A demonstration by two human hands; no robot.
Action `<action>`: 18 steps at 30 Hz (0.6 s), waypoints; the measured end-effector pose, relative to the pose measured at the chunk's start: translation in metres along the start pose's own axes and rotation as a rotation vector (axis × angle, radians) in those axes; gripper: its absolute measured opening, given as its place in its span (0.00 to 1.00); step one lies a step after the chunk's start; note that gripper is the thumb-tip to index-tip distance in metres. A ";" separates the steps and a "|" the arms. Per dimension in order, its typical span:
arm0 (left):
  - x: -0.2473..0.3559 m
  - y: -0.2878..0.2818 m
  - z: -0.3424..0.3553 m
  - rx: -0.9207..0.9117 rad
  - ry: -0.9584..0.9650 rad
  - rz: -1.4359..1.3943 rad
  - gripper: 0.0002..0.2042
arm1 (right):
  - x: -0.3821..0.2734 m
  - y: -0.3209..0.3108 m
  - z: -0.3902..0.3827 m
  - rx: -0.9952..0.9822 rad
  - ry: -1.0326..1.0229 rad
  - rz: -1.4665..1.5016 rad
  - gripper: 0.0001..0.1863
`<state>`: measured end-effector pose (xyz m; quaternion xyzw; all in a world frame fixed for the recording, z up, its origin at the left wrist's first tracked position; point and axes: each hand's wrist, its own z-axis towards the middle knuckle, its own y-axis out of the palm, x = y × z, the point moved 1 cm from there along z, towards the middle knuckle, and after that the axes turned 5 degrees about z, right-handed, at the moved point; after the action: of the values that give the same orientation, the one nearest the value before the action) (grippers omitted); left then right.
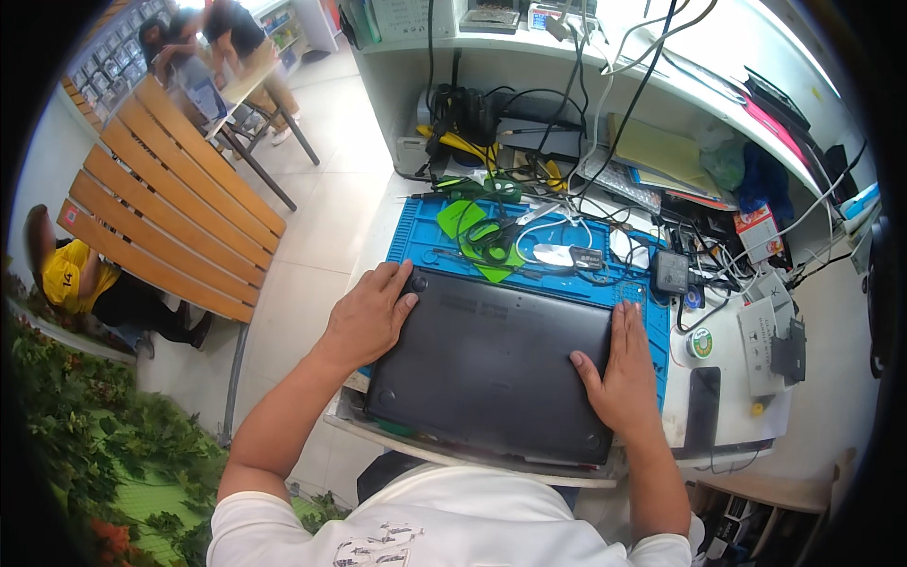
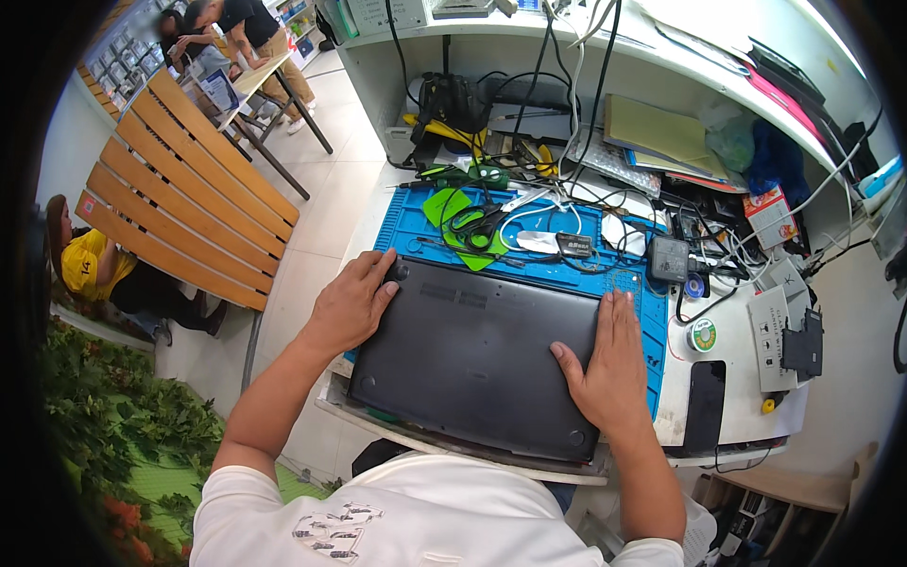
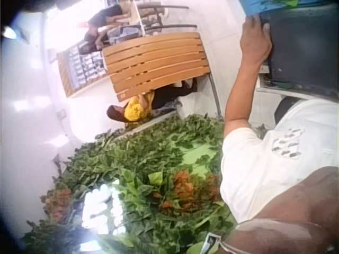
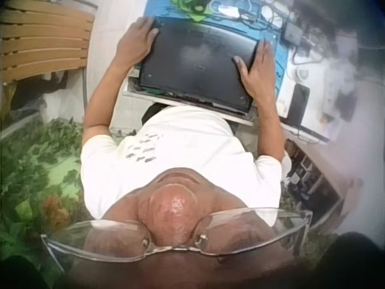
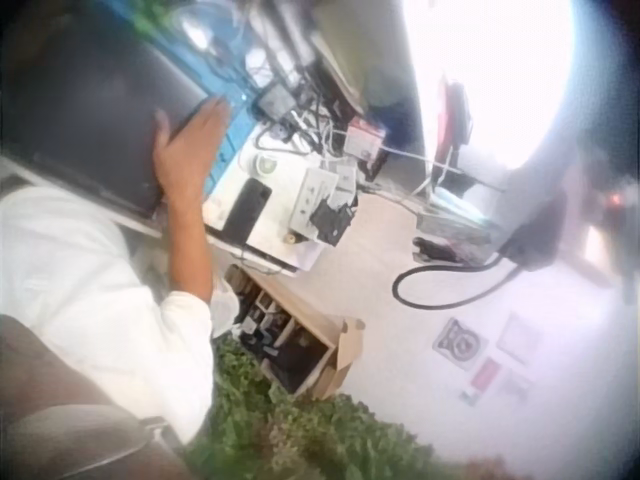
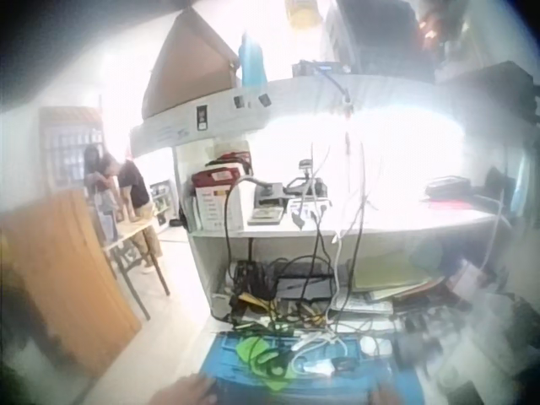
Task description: The person connects internal cables to a motherboard, places a battery component into the chassis, and then positions and presses down the back cover of the laptop before using a screwdriver to secure it.
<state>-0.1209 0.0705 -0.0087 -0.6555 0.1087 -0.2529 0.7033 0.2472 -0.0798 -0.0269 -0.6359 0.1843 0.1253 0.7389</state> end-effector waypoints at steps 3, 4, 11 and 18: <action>-0.001 0.004 -0.005 0.017 0.017 -0.005 0.26 | 0.002 0.002 -0.007 0.000 -0.016 -0.008 0.56; -0.001 0.004 -0.007 0.016 0.020 -0.012 0.26 | 0.002 0.003 -0.010 -0.008 -0.018 -0.006 0.57; 0.008 0.018 -0.014 -0.009 0.058 0.005 0.31 | -0.009 0.001 -0.018 -0.033 -0.042 -0.004 0.59; 0.008 0.024 -0.016 -0.046 -0.013 -0.140 0.33 | -0.005 0.005 -0.022 -0.018 -0.069 -0.005 0.59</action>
<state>-0.1167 0.0525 -0.0322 -0.6790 0.0639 -0.2945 0.6694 0.2379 -0.1004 -0.0314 -0.6384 0.1559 0.1470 0.7393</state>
